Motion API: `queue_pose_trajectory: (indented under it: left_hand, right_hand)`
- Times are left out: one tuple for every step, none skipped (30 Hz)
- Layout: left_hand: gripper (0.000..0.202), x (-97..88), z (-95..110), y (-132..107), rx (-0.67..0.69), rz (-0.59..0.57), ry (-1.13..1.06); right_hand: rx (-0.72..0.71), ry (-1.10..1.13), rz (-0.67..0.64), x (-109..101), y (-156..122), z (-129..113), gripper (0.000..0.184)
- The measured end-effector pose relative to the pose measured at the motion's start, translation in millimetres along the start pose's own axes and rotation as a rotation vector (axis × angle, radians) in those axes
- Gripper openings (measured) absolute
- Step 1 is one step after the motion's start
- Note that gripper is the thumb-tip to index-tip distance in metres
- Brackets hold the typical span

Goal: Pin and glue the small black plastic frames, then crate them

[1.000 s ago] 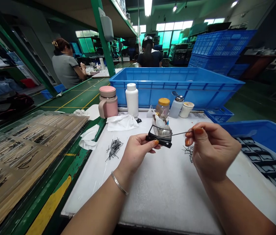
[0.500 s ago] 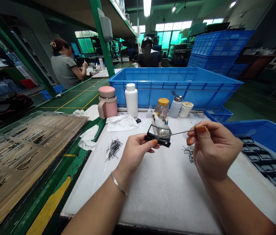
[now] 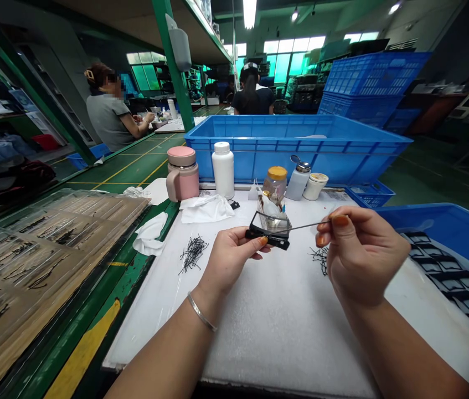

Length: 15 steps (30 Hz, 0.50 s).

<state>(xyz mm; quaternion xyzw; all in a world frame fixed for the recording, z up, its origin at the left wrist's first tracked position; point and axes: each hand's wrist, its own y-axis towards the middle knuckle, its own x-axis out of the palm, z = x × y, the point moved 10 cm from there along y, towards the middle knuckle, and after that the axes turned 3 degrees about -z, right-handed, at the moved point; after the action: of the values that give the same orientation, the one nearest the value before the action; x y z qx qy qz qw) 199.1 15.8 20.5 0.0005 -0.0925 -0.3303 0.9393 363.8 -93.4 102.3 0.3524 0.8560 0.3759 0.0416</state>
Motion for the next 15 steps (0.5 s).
queue_pose_trajectory:
  left_hand:
    - [0.019,-0.1,-0.2,0.2,-0.002,0.002,-0.001]
    - [0.019,-0.2,-0.4,0.4,-0.004,0.003,-0.001]
    - [0.018,-0.4,-0.5,0.7,-0.007,0.005,-0.002]
    - [0.018,-0.6,-0.4,1.0,-0.008,0.006,-0.003]
    - [0.018,-0.9,0.0,1.2,-0.007,0.007,-0.005]
    - [0.018,-1.5,0.7,1.3,-0.005,0.009,-0.006]
    - [0.018,-2.7,1.5,1.3,-0.002,0.014,-0.008]
    - [0.019,-4.6,2.4,1.3,0.003,0.025,-0.012]
    - [0.019,-7.2,3.2,1.1,0.006,0.041,-0.017]
    - [0.019,-10.5,3.9,0.9,0.009,0.062,-0.027]
    - [0.020,-14.2,4.4,0.7,0.011,0.086,-0.040]
    - [0.019,-17.6,4.8,0.7,0.014,0.107,-0.056]
    - [0.020,-20.6,5.3,0.7,0.018,0.125,-0.073]
    - [0.020,-23.1,5.7,1.0,0.022,0.139,-0.088]
    - [0.021,-25.0,6.2,1.3,0.027,0.149,-0.099]
  right_hand:
    - [-0.005,0.001,0.001,0.2,-0.1,-1.1,0.004]
    - [-0.010,0.001,0.002,0.2,0.1,-2.3,0.004]
    - [-0.017,0.003,0.008,-0.5,0.5,-3.9,0.004]
    - [-0.031,0.006,0.022,-2.3,1.3,-6.0,0.004]
    - [-0.045,0.011,0.039,-4.7,2.5,-8.0,0.004]
    - [-0.060,0.017,0.061,-7.9,4.1,-9.4,0.004]
    - [-0.076,0.026,0.087,-11.8,6.2,-10.5,0.005]
    - [-0.088,0.033,0.115,-16.3,8.6,-10.8,0.005]
    - [-0.097,0.036,0.144,-20.7,11.4,-10.3,0.005]
    - [-0.098,0.031,0.165,-24.4,14.6,-9.0,0.006]
    - [-0.093,0.013,0.173,-26.6,18.3,-7.3,0.006]
    - [-0.086,-0.015,0.168,-27.0,22.2,-5.8,0.006]
    - [-0.073,-0.054,0.143,-24.9,26.5,-4.0,0.007]
    - [-0.058,-0.103,0.103,-20.6,30.8,-2.2,0.007]
    - [-0.043,-0.157,0.050,-14.5,34.7,-0.3,0.008]
